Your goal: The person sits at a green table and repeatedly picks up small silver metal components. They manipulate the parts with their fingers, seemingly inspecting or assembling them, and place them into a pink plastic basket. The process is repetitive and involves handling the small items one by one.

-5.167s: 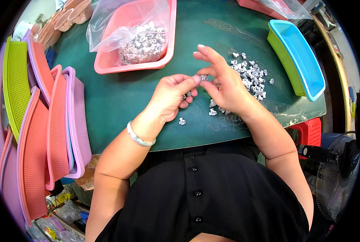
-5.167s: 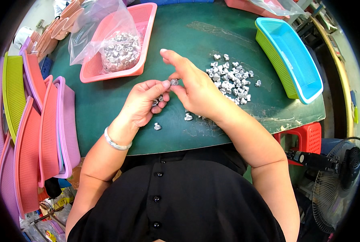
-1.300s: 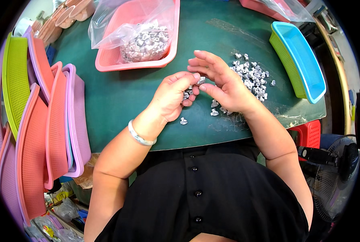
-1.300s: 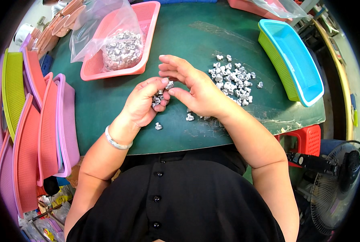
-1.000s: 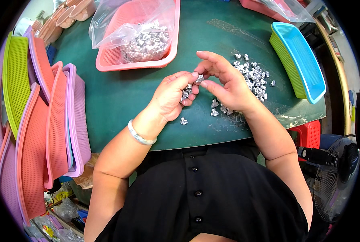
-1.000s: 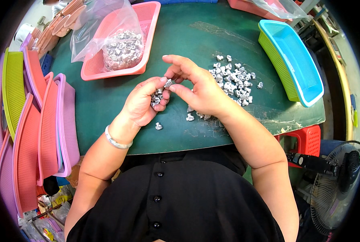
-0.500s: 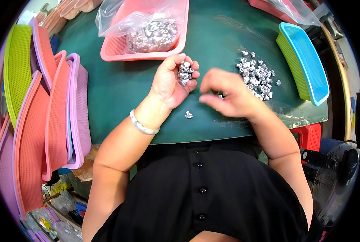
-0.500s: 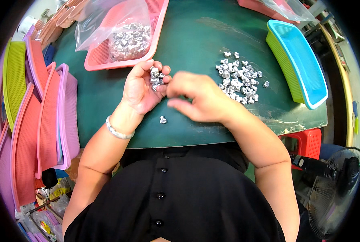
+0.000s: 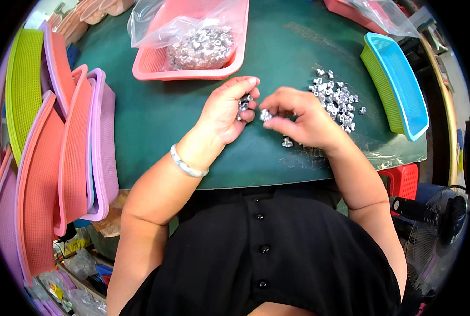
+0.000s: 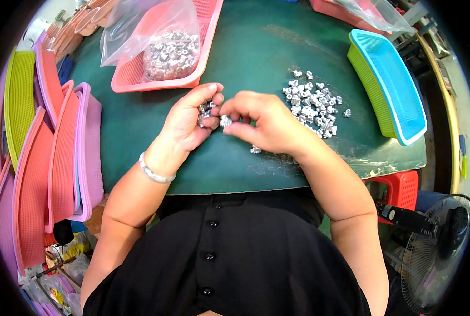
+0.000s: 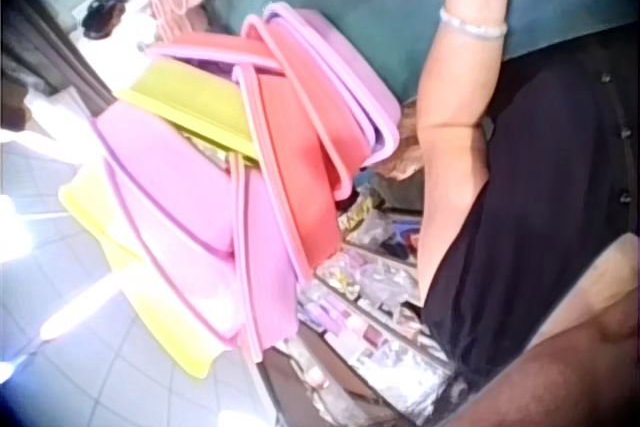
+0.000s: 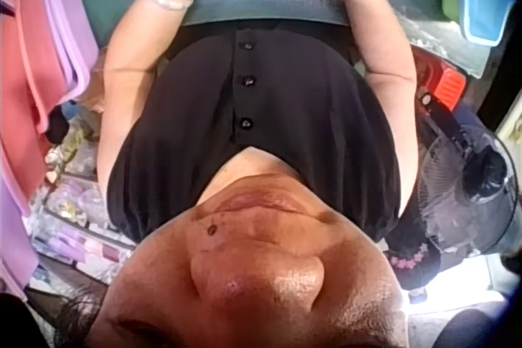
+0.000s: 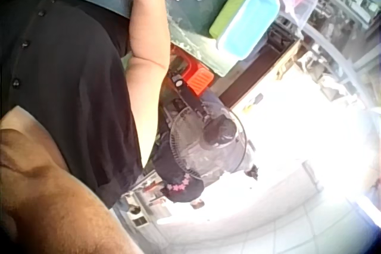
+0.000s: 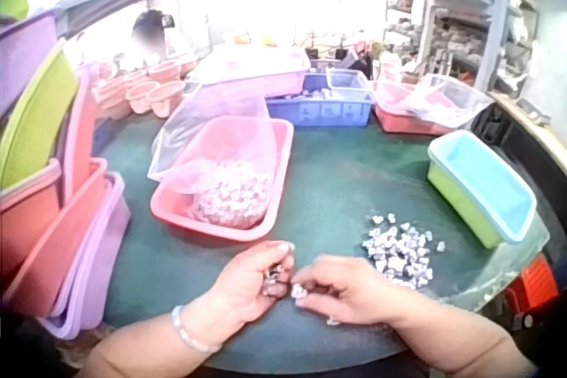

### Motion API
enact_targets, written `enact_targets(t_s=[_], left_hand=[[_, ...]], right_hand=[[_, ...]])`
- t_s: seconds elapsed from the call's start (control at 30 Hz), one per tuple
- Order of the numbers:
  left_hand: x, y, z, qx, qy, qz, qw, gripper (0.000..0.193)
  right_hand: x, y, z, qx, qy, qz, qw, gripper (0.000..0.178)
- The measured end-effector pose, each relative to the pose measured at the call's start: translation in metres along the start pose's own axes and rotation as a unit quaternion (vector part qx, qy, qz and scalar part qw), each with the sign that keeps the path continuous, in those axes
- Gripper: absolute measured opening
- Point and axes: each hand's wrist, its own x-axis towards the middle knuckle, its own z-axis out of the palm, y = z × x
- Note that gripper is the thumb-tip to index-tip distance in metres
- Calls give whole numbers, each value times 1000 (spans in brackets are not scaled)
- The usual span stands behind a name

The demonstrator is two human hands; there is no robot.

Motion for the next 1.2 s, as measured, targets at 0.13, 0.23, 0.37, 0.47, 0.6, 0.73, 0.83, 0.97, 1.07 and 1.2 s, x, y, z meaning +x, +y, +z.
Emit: enact_targets(t_s=[0.13,0.23,0.37,0.47,0.6,0.73,0.83,0.97,1.07,1.2], left_hand=[[-7,0,7,65,-28,-16,997,13],[-10,0,10,112,-53,-9,992,14],[-10,-2,12,178,-50,9,983,14],[-9,-3,12,169,-28,-6,985,14],[-9,0,11,132,-20,-36,990,15],[-8,0,10,115,-20,-46,992,17],[-8,0,10,105,-16,-50,993,17],[-8,1,9,98,-21,-56,993,17],[-5,0,5,59,-41,-78,994,18],[-4,-1,1,-36,-87,-109,990,21]], right_hand=[[1,2,-5,10,77,12,997,23],[1,3,-5,7,95,7,995,24],[0,6,-3,12,96,17,995,27],[0,6,-4,30,89,34,995,29],[0,8,-17,-33,40,52,997,33],[-3,17,-38,-192,-42,32,980,40],[-5,10,-46,-194,-137,32,971,46],[-7,3,-48,-208,-187,9,960,53],[-10,-1,-45,-207,-199,28,958,52],[-10,-6,-37,-189,-217,-4,958,42]])
